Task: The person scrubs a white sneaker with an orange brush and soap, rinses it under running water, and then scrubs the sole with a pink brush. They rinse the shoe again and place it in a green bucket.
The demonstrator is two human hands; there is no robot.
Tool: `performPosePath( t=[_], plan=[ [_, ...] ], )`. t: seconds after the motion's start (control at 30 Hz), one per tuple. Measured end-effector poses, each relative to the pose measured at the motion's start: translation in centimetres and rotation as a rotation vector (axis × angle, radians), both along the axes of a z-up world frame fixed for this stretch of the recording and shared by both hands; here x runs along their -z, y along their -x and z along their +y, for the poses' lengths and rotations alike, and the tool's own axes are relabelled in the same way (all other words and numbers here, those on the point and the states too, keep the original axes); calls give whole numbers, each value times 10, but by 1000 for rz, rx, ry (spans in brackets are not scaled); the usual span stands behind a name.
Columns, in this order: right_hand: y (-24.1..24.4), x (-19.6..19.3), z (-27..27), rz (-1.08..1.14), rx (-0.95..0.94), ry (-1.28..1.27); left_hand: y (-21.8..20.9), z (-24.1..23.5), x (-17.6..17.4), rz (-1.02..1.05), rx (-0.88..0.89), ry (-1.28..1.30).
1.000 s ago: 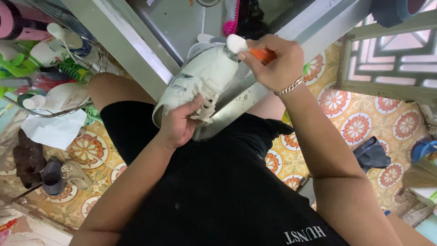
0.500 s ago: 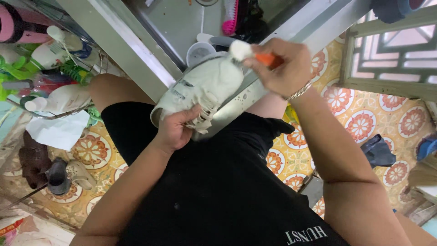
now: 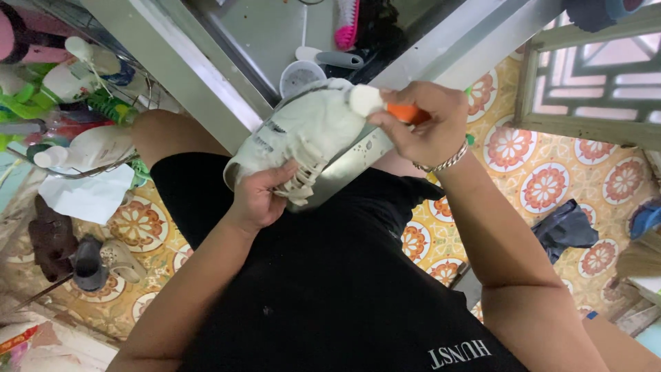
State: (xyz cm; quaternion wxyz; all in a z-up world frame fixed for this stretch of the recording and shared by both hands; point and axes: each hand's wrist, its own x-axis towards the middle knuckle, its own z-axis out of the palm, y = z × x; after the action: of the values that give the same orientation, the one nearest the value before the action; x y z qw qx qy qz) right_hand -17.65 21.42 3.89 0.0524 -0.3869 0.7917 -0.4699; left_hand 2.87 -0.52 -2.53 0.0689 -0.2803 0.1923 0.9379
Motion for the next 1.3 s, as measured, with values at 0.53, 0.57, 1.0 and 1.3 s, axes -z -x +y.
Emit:
performPosePath(
  t=[0.53,0.57,1.0,1.3],
  plan=[
    [-41,0,-44,-985,221,608,14,5,-43,174,-69,-74],
    [-34,-8,-46,-880,205,588,19,5,-51,157,-97,23],
    [4,-13,-62,-714,-299,367,69,-25,-135,574,-154,1741],
    [19,-1,-24,-206,-13,360,80,-16,-137,482,-1,1623]
  ],
)
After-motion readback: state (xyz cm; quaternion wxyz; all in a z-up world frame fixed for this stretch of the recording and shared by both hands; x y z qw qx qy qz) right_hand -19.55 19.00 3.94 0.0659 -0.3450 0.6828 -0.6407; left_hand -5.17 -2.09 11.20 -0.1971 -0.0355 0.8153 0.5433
